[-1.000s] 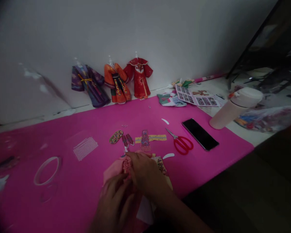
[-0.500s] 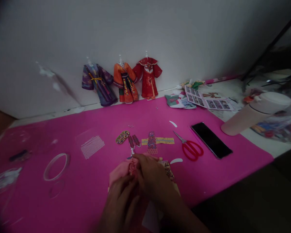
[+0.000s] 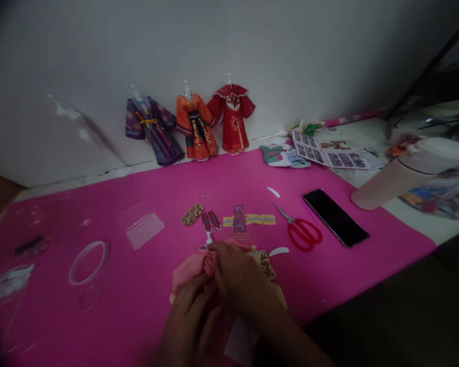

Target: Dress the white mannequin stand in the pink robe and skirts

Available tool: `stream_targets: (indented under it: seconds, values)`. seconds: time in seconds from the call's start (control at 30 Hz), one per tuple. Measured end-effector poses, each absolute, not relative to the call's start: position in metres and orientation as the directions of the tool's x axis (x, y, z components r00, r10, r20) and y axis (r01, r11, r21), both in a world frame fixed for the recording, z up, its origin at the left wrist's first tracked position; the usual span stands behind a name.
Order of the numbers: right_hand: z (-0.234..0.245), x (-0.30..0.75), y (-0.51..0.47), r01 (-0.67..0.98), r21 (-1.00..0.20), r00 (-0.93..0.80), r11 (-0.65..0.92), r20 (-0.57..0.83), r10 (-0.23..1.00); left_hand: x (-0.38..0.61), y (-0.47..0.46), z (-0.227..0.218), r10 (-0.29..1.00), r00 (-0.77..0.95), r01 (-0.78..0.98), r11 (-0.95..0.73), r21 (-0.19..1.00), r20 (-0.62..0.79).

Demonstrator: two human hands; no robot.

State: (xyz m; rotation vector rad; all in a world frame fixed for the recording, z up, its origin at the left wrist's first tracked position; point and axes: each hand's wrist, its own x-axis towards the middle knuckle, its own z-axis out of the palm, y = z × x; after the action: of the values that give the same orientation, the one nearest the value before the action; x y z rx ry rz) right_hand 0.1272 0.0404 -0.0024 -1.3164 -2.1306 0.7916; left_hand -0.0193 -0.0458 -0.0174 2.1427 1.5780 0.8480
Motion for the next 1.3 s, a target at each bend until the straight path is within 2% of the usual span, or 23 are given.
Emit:
stream_targets:
  seconds: [0.17, 0.5, 0.7, 1.0, 1.1, 1.2, 1.3]
  values:
    - [-0.002, 0.128, 0.043, 0.601, -0.720, -0.405, 0.347, 0.100, 0.909, -0.018, -0.046, -0.017, 0.943, 0.196, 0.741, -0.322, 0.590, 0.269]
    - [-0.003, 0.130, 0.045, 0.597, -0.727, -0.416, 0.341, 0.083, 0.906, -0.019, -0.034, -0.003, 0.876, 0.356, 0.770, -0.473, 0.429, 0.326]
    - [-0.004, 0.128, 0.046, 0.615, -0.726, -0.389, 0.307, 0.060, 0.919, -0.014, -0.028, 0.006, 0.837, 0.366, 0.796, -0.508, 0.329, 0.407]
    - [0.008, 0.135, 0.045, 0.620, -0.759, -0.290, 0.198, 0.013, 0.957, -0.014, -0.029, 0.009, 0.845, 0.367, 0.802, -0.499, 0.328, 0.388]
    - [0.017, 0.142, 0.043, 0.540, -0.836, -0.225, 0.093, -0.037, 0.974, -0.016, -0.032, 0.003, 0.858, 0.375, 0.814, -0.486, 0.319, 0.351]
    - [0.020, 0.145, 0.040, 0.437, -0.899, -0.246, 0.016, -0.102, 0.964, -0.017, -0.033, 0.001, 0.858, 0.383, 0.810, -0.490, 0.323, 0.342]
    - [0.019, 0.140, 0.038, 0.480, -0.877, -0.247, -0.009, -0.145, 0.958, -0.017, -0.033, 0.003, 0.863, 0.382, 0.805, -0.486, 0.339, 0.331]
